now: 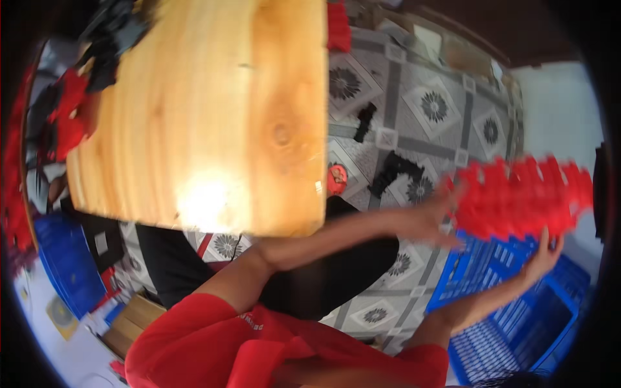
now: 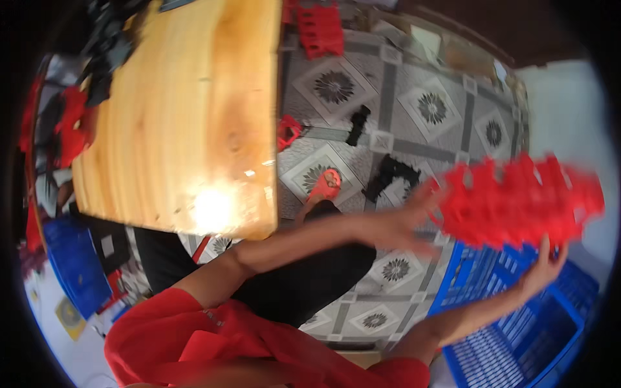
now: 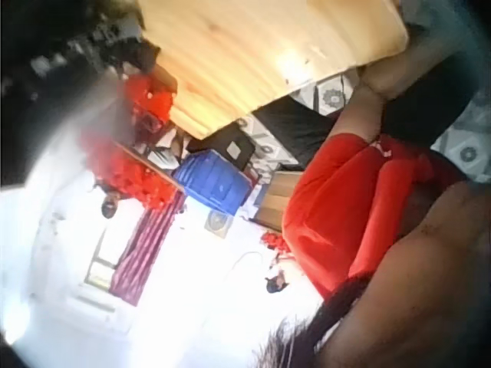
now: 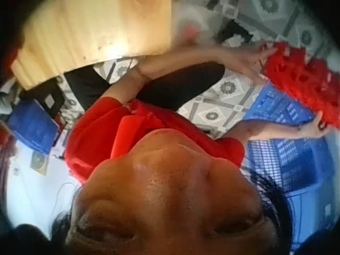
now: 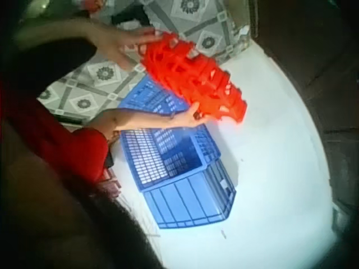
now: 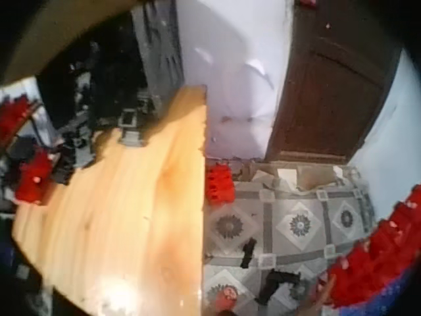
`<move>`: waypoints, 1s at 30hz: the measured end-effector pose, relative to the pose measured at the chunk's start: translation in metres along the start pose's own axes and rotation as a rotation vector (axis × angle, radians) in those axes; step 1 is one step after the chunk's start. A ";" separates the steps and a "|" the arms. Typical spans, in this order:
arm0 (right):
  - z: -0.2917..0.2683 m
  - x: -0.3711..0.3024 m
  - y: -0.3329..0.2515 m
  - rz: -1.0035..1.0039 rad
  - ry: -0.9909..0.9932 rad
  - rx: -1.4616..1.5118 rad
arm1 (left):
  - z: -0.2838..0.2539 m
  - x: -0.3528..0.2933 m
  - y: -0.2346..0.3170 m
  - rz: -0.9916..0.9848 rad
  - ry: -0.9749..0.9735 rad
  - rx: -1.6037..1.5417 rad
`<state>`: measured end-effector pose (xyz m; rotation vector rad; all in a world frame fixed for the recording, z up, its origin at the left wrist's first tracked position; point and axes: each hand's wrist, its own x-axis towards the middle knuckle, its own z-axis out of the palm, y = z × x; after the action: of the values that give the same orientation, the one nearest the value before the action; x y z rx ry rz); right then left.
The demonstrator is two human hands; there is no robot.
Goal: The person assembles black and red plastic parts by hand, then organizes them into stacks.
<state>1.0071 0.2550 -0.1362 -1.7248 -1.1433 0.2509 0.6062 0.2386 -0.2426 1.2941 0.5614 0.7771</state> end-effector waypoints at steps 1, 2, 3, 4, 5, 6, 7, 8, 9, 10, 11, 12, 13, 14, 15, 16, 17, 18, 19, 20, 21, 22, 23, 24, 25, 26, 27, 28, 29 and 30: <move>-0.031 0.004 -0.008 0.008 0.029 0.053 | 0.031 -0.011 0.018 0.141 0.090 0.107; -0.050 -0.004 -0.018 0.035 0.017 0.133 | 0.052 -0.030 0.052 0.128 0.145 0.131; -0.057 -0.013 -0.034 0.058 0.014 0.201 | 0.064 -0.050 0.089 0.122 0.191 0.145; -0.040 -0.026 -0.055 0.036 -0.001 0.234 | 0.064 -0.071 0.112 0.141 0.217 0.173; -0.017 -0.045 -0.081 0.092 -0.041 0.332 | 0.061 -0.098 0.133 0.308 0.308 0.275; 0.003 -0.067 -0.111 0.149 -0.076 0.421 | 0.057 -0.127 0.151 0.478 0.387 0.373; 0.033 -0.088 -0.132 0.199 -0.188 0.460 | 0.048 -0.150 0.157 0.544 0.470 0.465; 0.074 -0.122 -0.176 0.132 -0.347 0.397 | 0.031 -0.170 0.159 0.606 0.552 0.552; 0.104 -0.139 -0.184 0.129 -0.314 0.260 | 0.008 -0.189 0.163 0.680 0.761 0.673; 0.146 -0.164 -0.196 0.096 -0.358 0.295 | -0.007 -0.210 0.177 0.548 1.054 1.103; 0.179 -0.187 -0.213 -0.025 -0.459 0.241 | -0.035 -0.221 0.190 0.584 1.254 1.173; 0.201 -0.213 -0.260 -0.022 -0.621 0.251 | -0.072 -0.248 0.197 0.474 1.322 1.064; 0.227 -0.226 -0.261 0.022 -0.645 0.465 | -0.106 -0.268 0.213 0.363 1.365 0.996; 0.247 -0.243 -0.277 -0.065 -0.677 0.481 | -0.147 -0.289 0.218 0.282 1.353 0.874; 0.261 -0.250 -0.282 -0.257 -0.627 0.323 | -0.182 -0.302 0.226 0.179 1.275 0.895; 0.272 -0.263 -0.297 -0.231 -0.705 0.320 | -0.215 -0.315 0.226 0.155 1.262 1.002; 0.282 -0.273 -0.307 -0.227 -0.723 0.328 | -0.247 -0.324 0.222 0.169 1.257 1.001; 0.288 -0.281 -0.312 -0.274 -0.712 0.311 | -0.279 -0.332 0.214 0.152 1.198 1.057; 0.292 -0.285 -0.315 -0.318 -0.703 0.292 | -0.295 -0.337 0.210 0.133 1.136 1.111; 0.290 -0.284 -0.317 -0.315 -0.686 0.276 | -0.292 -0.338 0.218 -0.111 1.120 1.247; 0.287 -0.284 -0.322 -0.345 -0.689 0.225 | -0.273 -0.333 0.231 -0.102 1.108 1.241; 0.282 -0.286 -0.324 -0.370 -0.688 0.162 | -0.241 -0.315 0.242 -0.158 1.218 1.591; 0.282 -0.287 -0.324 -0.367 -0.672 0.151 | -0.213 -0.298 0.247 -0.212 1.323 1.954; 0.288 -0.290 -0.323 -0.333 -0.689 0.188 | -0.196 -0.282 0.244 -0.009 1.153 1.889; 0.289 -0.290 -0.321 -0.300 -0.703 0.217 | -0.179 -0.263 0.238 0.186 0.978 1.803; 0.289 -0.291 -0.319 -0.307 -0.693 0.215 | -0.163 -0.247 0.228 0.277 0.879 1.831; 0.289 -0.293 -0.320 -0.211 -0.738 0.288 | -0.154 -0.236 0.217 0.368 0.779 1.858; 0.292 -0.295 -0.322 -0.117 -0.784 0.365 | -0.157 -0.232 0.207 0.381 0.784 1.863; 0.291 -0.289 -0.320 -0.083 -0.724 0.342 | -0.164 -0.231 0.196 0.279 0.735 1.877; 0.286 -0.276 -0.307 -0.081 -0.625 0.375 | -0.167 -0.230 0.191 0.188 0.679 1.873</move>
<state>0.5059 0.2301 -0.1097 -1.2898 -1.4897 0.9408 0.2992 0.1822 -0.1026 2.7790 2.0038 0.7495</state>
